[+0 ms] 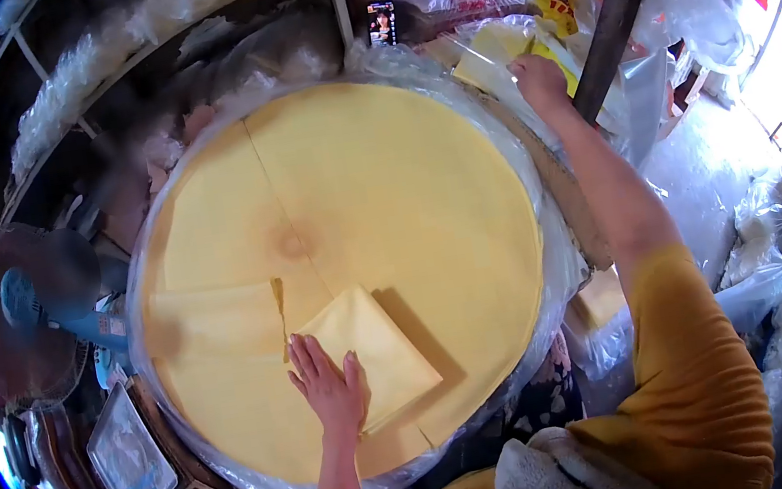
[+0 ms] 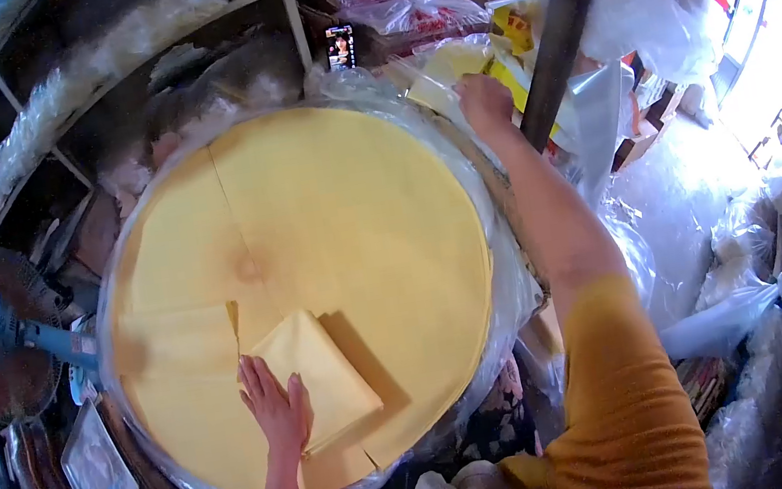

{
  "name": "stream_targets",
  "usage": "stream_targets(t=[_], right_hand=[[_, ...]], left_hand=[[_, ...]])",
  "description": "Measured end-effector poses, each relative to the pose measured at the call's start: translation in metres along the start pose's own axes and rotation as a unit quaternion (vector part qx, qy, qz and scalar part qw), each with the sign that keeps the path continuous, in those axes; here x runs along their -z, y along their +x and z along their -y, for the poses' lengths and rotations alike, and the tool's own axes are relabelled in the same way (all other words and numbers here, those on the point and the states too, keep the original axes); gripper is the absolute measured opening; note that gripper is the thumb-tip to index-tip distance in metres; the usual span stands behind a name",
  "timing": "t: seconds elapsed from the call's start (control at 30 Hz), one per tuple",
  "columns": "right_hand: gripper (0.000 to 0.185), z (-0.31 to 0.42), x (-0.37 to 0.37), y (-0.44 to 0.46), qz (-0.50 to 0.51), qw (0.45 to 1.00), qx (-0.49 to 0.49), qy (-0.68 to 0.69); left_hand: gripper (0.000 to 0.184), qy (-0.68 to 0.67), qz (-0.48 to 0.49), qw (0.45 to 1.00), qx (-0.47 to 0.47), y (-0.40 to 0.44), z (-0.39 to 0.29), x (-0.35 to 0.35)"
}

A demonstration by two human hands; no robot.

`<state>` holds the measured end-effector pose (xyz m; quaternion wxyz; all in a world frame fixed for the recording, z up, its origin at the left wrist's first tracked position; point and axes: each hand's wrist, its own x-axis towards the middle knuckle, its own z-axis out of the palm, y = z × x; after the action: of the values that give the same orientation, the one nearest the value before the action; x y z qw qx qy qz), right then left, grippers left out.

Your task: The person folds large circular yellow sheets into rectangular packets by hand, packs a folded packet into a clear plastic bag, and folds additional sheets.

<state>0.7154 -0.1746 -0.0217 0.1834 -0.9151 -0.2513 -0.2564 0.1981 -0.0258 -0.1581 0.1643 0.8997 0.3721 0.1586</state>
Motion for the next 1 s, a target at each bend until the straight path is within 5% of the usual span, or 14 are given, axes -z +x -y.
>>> stream_targets(t=[0.23,0.27,0.3,0.37,0.43,0.53,0.6,0.7,0.87,1.0], right_hand=[[0.026,0.119,0.114,-0.101,0.127,0.906,0.074,0.396],[0.021,0.136,0.115,-0.133,0.111,0.898,0.11,0.412],[0.017,0.15,0.117,-0.168,0.09,0.89,0.141,0.424],[0.012,0.16,0.097,-0.233,-0.012,0.874,0.383,0.299],[0.016,0.178,0.125,-0.281,0.154,0.818,0.468,0.297],[0.018,0.169,0.128,-0.287,0.23,0.827,0.317,0.402],[0.029,0.143,0.084,-0.255,0.172,0.88,0.158,0.413],[0.062,0.102,-0.003,-0.205,0.099,0.972,0.074,0.199],[0.084,0.1,-0.037,-0.16,0.175,0.979,-0.092,0.049],[0.058,0.082,-0.083,-0.132,0.265,0.96,-0.035,0.079]], left_hand=[[0.075,0.076,0.009,0.997,-0.026,0.008,-0.017,0.021],[0.072,-0.08,-0.01,0.995,-0.051,0.011,-0.028,0.021],[0.067,-0.282,0.034,0.959,-0.016,0.011,-0.046,0.022],[0.059,-0.595,0.136,0.791,0.033,0.001,-0.076,0.036],[0.055,-0.776,0.147,0.612,0.04,-0.008,-0.096,0.044],[0.034,-0.719,0.045,0.683,0.118,-0.021,-0.076,0.041],[0.022,-0.682,0.001,0.71,0.176,-0.024,-0.072,0.058],[0.02,-0.668,0.017,0.729,0.149,-0.031,-0.074,0.074],[0.02,-0.675,0.033,0.728,0.117,-0.026,-0.074,0.088],[0.016,-0.718,0.032,0.691,0.078,-0.012,-0.065,0.085]])
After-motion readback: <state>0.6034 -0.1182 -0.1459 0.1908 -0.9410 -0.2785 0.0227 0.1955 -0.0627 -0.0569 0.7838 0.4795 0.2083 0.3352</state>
